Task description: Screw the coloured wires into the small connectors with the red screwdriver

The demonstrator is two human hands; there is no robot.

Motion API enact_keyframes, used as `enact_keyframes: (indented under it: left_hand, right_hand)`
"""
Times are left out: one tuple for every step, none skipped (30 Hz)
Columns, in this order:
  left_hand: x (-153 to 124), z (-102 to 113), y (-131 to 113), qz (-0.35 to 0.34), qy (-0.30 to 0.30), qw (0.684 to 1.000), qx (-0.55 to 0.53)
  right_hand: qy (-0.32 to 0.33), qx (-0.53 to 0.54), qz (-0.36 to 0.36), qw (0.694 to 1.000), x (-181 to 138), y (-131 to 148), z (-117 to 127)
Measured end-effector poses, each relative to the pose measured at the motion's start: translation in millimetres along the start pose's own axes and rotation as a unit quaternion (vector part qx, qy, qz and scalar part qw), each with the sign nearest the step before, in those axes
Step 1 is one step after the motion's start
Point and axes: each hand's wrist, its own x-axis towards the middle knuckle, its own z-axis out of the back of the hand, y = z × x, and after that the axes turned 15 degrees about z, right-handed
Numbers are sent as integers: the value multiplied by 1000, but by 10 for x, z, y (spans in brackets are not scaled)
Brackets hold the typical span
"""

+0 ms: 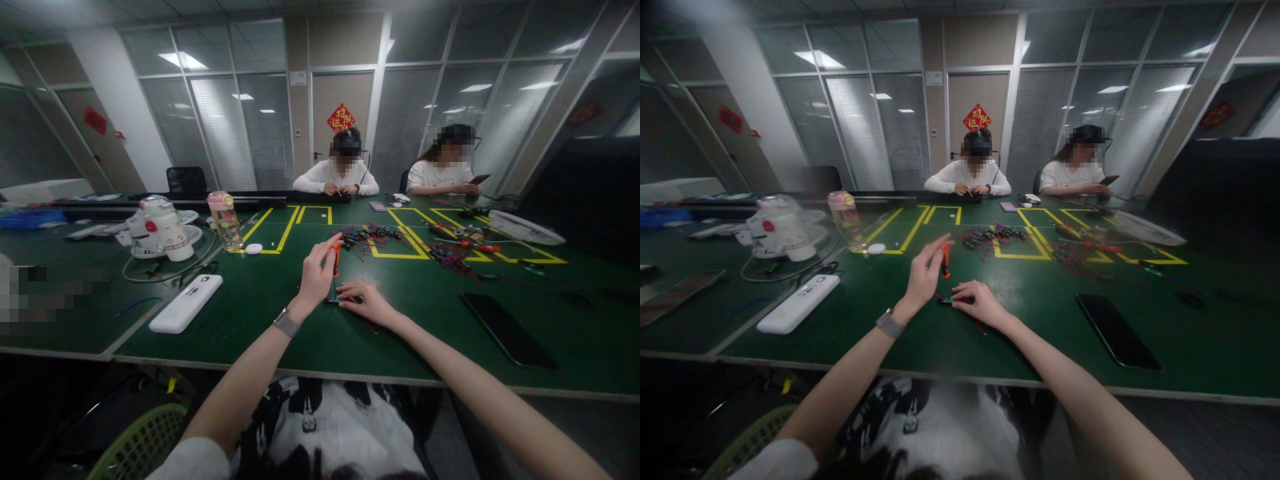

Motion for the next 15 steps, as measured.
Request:
enact_keyframes:
  left_hand:
    - [0, -1, -3, -4, 4, 1000, -3]
    - [0, -3, -6, -10, 5, 1000, -4]
    - [2, -5, -9, -15, 2, 1000, -1]
    - [3, -6, -11, -19, -7, 1000, 5]
    - [5, -7, -13, -22, -18, 1000, 11]
    - [7, -6, -13, -24, -32, 999, 17]
    - [9, -4, -12, -25, -46, 998, 22]
    - [10, -1, -10, -24, -57, 998, 25]
    - [11, 4, -8, -21, -64, 997, 26]
    - [12, 9, -6, -17, -62, 998, 24]
    - [14, 15, -4, -11, -54, 998, 20]
    - [16, 21, -2, -6, -41, 999, 12]
    - [20, 28, 1, 0, -23, 1000, 1]
    - [26, 34, 5, 6, -2, 1000, -12]
    - [34, 40, 10, 11, 20, 999, -27]
  right_hand:
    - [0, -1, -2, 1000, -1, -1, -1]
    - [-1, -2, -4, 1000, -1, -1, -2]
    - [-2, -2, -5, 1000, -1, 1, -4]
    - [-3, -2, -6, 1000, -1, 3, -5]
    - [-5, -2, -7, 1000, -1, 5, -6]
    - [-5, -1, -7, 1000, -1, 8, -6]
    - [-5, 0, -8, 1000, -1, 9, -6]
    - [-5, 2, -8, 1000, -1, 10, -6]
    - [-5, 4, -8, 1000, -1, 10, -5]
    - [-6, 5, -8, 1000, -2, 8, -4]
    - [-7, 7, -7, 1000, -3, 5, -3]
    - [-9, 7, -6, 1000, -4, 2, -2]
    - [-10, 8, -4, 1000, -4, -1, -1]
    - [-11, 8, -3, 1000, -5, -3, -1]
    - [-11, 8, -1, 1000, -5, -4, -1]
